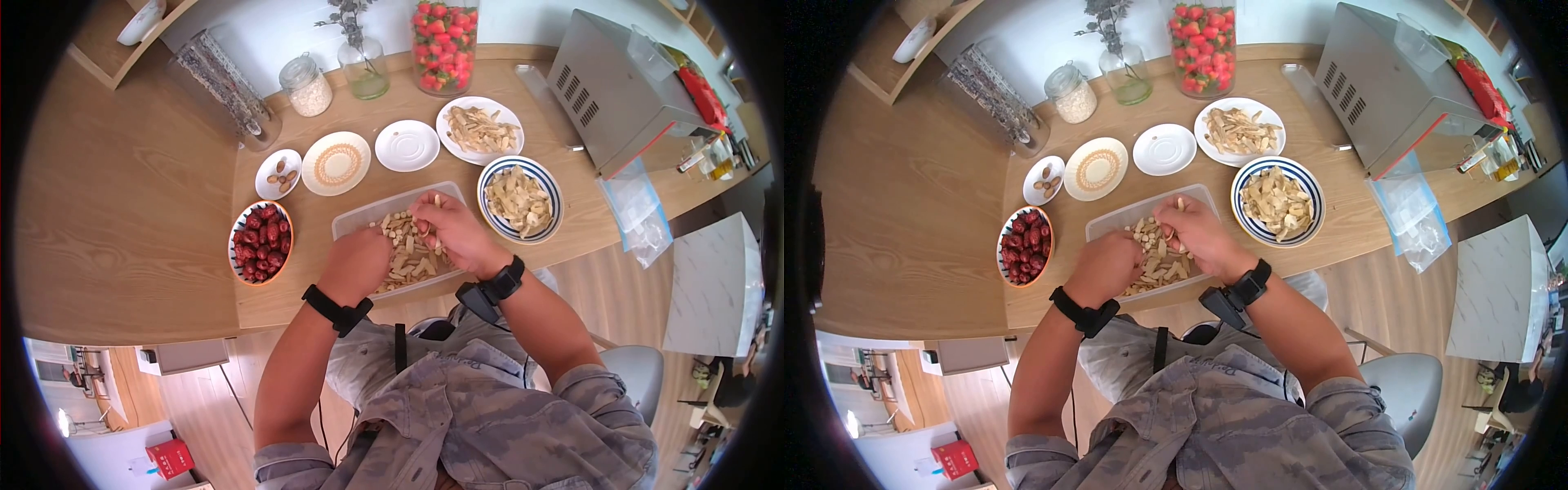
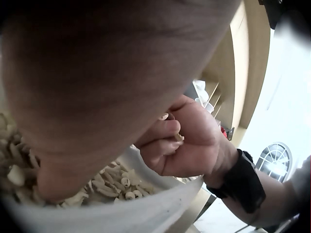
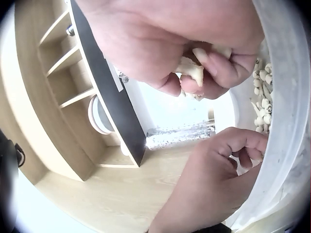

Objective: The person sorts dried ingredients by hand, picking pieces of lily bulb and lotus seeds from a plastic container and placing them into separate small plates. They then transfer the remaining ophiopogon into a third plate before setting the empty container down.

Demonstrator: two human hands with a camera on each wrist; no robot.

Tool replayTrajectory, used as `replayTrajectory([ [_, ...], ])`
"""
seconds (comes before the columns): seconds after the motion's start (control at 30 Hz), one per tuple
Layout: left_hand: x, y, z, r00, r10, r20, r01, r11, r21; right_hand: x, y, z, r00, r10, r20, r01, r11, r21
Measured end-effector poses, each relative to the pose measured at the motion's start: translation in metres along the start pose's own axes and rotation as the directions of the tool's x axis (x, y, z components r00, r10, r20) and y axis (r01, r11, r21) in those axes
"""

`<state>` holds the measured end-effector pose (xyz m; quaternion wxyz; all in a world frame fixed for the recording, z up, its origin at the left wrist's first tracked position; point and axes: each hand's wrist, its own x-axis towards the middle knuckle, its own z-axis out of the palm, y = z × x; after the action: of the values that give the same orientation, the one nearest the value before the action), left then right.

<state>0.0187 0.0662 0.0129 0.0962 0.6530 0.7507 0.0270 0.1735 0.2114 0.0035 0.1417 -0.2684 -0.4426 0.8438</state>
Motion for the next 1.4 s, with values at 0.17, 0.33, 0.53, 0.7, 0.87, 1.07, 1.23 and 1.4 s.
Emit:
replayTrajectory([
  [0.17,-0.001,0.000,0.000,0.997,-0.054,0.048,0.055,0.998,-0.021,0.001,0.001,0.001,1.000,-0.001,-0.005,0.001,1.000,-0.030],
  [0.33,-0.007,-0.003,0.004,0.999,-0.018,-0.027,0.016,0.997,-0.080,0.002,0.003,-0.002,1.000,0.007,0.011,-0.007,0.999,-0.032],
  [0.53,-0.008,-0.004,-0.005,0.988,-0.005,-0.155,-0.021,0.986,-0.167,0.003,0.004,-0.002,1.000,0.018,0.011,-0.018,1.000,-0.006],
  [0.7,-0.005,-0.008,-0.019,0.975,-0.084,-0.204,-0.005,0.916,-0.401,0.004,0.006,-0.006,0.999,0.029,0.038,-0.031,0.998,0.059],
  [0.87,0.003,-0.006,-0.024,0.967,-0.213,-0.136,0.062,0.723,-0.688,0.005,0.006,-0.003,0.992,0.036,0.123,-0.031,0.999,-0.040],
  [1.07,0.010,-0.004,-0.010,0.979,-0.197,-0.044,0.057,0.477,-0.877,-0.001,0.002,0.003,0.979,0.018,0.204,0.006,0.993,-0.116],
  [1.23,0.009,-0.002,-0.008,0.973,-0.190,-0.127,-0.040,0.405,-0.914,0.004,0.009,-0.001,0.993,-0.001,0.121,-0.003,1.000,0.027],
  [1.4,-0.003,-0.007,-0.026,0.894,-0.350,-0.279,-0.047,0.548,-0.835,-0.007,-0.004,0.001,0.994,-0.073,0.080,0.060,0.985,0.162],
])
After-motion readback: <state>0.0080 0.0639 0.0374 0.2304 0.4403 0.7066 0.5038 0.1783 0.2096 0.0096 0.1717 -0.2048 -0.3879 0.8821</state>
